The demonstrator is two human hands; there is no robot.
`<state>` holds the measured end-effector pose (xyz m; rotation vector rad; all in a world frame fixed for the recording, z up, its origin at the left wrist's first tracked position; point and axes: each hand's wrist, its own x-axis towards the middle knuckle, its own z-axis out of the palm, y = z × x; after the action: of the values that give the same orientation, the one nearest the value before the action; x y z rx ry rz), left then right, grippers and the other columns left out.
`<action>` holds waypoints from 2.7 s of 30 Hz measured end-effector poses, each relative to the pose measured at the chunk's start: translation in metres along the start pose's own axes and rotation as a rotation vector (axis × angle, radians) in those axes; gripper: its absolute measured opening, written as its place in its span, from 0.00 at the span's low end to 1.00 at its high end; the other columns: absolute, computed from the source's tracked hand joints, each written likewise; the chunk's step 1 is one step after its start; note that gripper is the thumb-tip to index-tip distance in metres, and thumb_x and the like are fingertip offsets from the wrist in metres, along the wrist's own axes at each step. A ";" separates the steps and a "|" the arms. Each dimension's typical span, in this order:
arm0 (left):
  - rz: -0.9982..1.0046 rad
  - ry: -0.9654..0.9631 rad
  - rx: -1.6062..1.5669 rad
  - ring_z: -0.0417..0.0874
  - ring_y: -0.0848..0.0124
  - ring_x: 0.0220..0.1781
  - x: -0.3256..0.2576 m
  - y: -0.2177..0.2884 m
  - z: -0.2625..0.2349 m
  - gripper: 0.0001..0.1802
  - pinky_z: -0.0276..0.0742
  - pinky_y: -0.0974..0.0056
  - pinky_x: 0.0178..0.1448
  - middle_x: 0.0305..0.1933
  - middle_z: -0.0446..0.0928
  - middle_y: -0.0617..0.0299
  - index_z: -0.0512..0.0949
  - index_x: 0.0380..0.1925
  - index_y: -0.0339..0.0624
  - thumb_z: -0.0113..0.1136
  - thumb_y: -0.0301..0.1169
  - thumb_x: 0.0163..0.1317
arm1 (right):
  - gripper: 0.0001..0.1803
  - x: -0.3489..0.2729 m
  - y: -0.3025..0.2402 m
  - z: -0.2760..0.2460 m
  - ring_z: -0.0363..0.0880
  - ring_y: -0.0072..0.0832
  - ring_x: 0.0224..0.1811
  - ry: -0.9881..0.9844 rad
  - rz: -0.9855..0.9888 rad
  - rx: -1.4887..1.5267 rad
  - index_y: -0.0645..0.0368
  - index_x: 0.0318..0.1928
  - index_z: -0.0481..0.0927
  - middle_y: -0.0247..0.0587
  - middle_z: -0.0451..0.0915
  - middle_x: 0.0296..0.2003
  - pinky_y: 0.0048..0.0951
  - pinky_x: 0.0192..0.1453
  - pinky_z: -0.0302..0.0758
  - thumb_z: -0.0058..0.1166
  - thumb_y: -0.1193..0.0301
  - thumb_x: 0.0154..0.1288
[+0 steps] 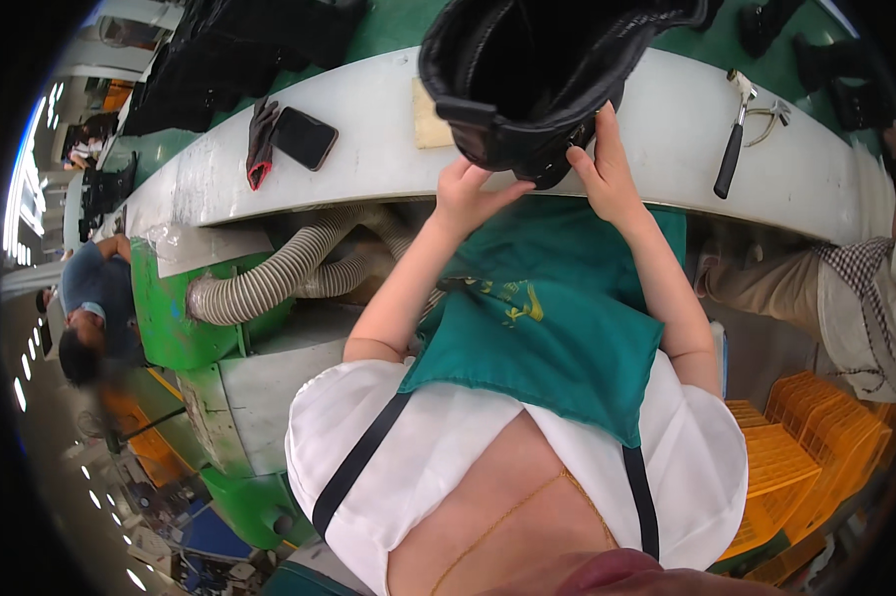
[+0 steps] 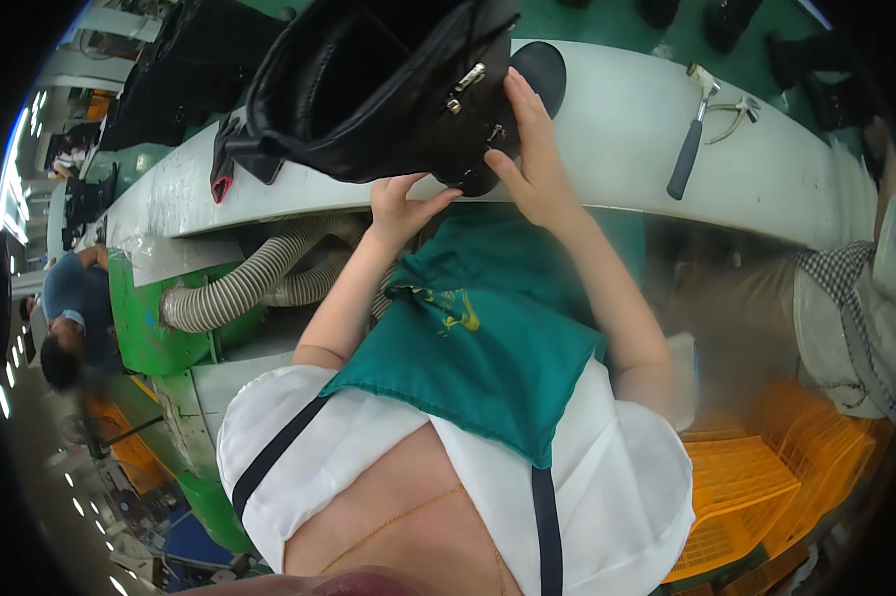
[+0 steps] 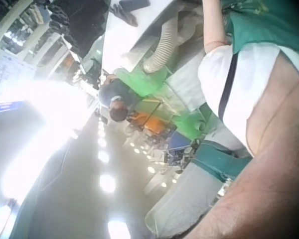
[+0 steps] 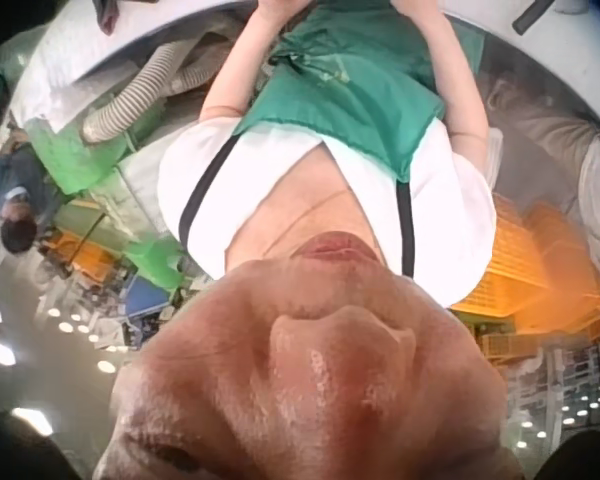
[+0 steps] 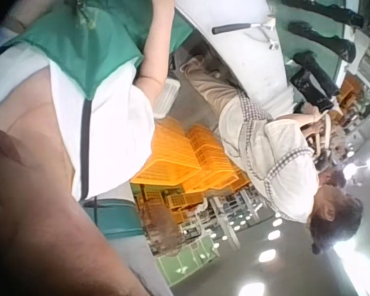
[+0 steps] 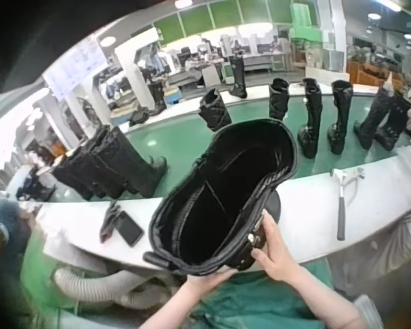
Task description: The person wipes the exterior of black boots with a sponge on a factory workbench. They handle multiple boots one at a time, turning them over to clean different sides, and place them back on the bench after wiping.
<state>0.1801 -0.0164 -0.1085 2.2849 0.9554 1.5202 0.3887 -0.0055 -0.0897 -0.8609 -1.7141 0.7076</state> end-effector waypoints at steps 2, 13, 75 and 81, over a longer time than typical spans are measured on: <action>0.137 -0.027 0.078 0.83 0.61 0.40 0.012 0.001 -0.006 0.23 0.79 0.63 0.46 0.41 0.80 0.56 0.81 0.40 0.40 0.76 0.32 0.40 | 0.41 -0.001 0.000 -0.002 0.43 0.42 0.74 -0.025 0.033 -0.023 0.64 0.70 0.47 0.50 0.47 0.71 0.42 0.75 0.38 0.49 0.74 0.57; 0.118 -0.064 0.058 0.83 0.59 0.38 -0.021 -0.013 -0.001 0.20 0.79 0.63 0.42 0.39 0.81 0.56 0.81 0.38 0.42 0.74 0.26 0.41 | 0.43 -0.009 -0.001 -0.007 0.43 0.44 0.74 -0.050 0.095 -0.092 0.65 0.70 0.46 0.50 0.47 0.71 0.40 0.75 0.42 0.52 0.68 0.58; -0.576 0.132 0.463 0.65 0.52 0.65 0.020 -0.055 -0.086 0.26 0.63 0.57 0.66 0.64 0.66 0.47 0.71 0.58 0.45 0.59 0.35 0.59 | 0.24 -0.015 0.000 0.007 0.75 0.39 0.54 0.056 0.096 -0.104 0.67 0.61 0.66 0.54 0.75 0.52 0.36 0.57 0.71 0.42 0.78 0.63; -0.691 0.065 0.931 0.54 0.47 0.71 -0.018 -0.124 -0.173 0.40 0.49 0.51 0.73 0.69 0.57 0.40 0.61 0.64 0.35 0.59 0.47 0.58 | 0.23 -0.016 0.003 0.007 0.75 0.45 0.50 0.044 0.087 -0.173 0.60 0.57 0.71 0.49 0.76 0.50 0.38 0.54 0.72 0.48 0.78 0.59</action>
<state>-0.0258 0.0390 -0.1119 1.9356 2.5269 0.9194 0.3862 -0.0170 -0.1024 -1.0685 -1.7247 0.5997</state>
